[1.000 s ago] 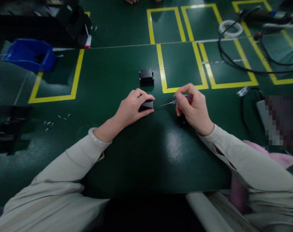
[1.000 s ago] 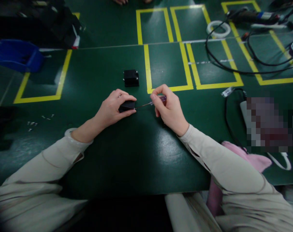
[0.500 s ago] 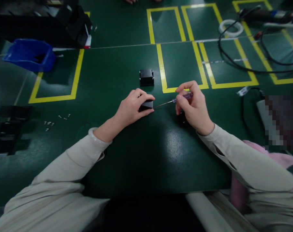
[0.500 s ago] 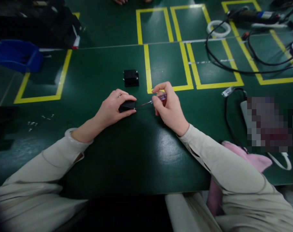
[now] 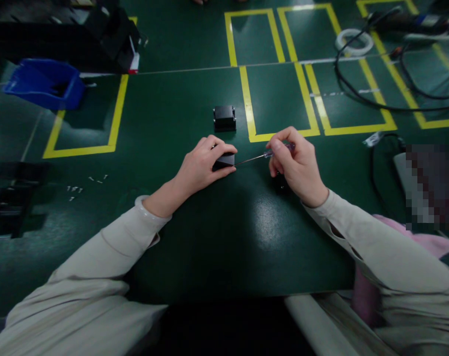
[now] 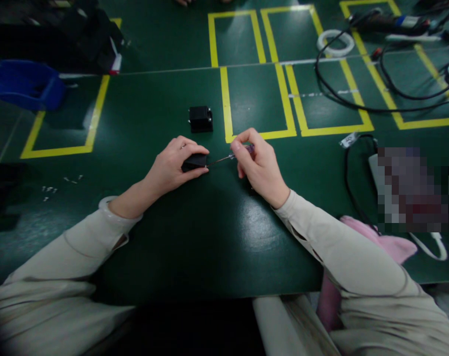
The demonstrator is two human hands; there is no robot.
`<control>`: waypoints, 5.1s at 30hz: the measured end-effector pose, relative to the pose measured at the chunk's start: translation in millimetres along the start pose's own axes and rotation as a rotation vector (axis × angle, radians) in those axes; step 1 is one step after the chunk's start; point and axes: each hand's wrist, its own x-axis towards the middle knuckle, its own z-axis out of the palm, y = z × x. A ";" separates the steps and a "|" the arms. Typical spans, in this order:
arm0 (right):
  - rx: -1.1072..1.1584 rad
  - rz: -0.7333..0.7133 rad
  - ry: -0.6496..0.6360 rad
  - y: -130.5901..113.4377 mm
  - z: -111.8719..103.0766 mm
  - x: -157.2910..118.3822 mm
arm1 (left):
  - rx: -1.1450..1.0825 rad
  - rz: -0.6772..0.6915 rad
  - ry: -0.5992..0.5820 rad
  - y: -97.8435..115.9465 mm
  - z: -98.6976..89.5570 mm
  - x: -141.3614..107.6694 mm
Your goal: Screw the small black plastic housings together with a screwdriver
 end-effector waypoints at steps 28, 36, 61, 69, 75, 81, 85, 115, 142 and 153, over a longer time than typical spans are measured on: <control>0.016 0.014 -0.018 1.0 -1.5 0.7 | 0.003 -0.004 0.004 -1.3 0.7 -0.4; 0.035 0.014 -0.019 1.8 -2.0 0.3 | 0.000 0.002 0.003 -0.9 0.3 -0.3; 0.045 -0.011 0.000 0.4 0.0 -0.1 | 0.009 0.008 0.013 -0.7 1.1 0.1; 0.025 -0.026 0.026 1.3 -0.1 0.1 | 0.007 0.005 0.008 -0.9 0.6 0.1; -0.018 -0.021 0.007 1.1 -0.5 0.4 | 0.004 0.014 0.010 -0.7 0.5 -0.2; 0.019 -0.025 0.005 3.8 -1.4 -0.2 | -0.001 0.015 0.016 -1.0 1.0 -0.2; -0.018 -0.016 0.002 4.1 -1.7 0.1 | -0.006 0.002 0.010 -1.0 1.1 0.0; -0.029 0.005 -0.008 -1.4 -0.8 0.0 | -0.006 -0.011 -0.009 0.0 -0.7 0.2; 0.006 -0.016 0.004 0.8 -0.2 0.5 | -0.009 -0.003 -0.004 -0.6 -0.4 0.1; 0.001 -0.009 0.005 2.0 -0.9 0.9 | -0.006 -0.003 -0.001 -0.9 0.4 0.2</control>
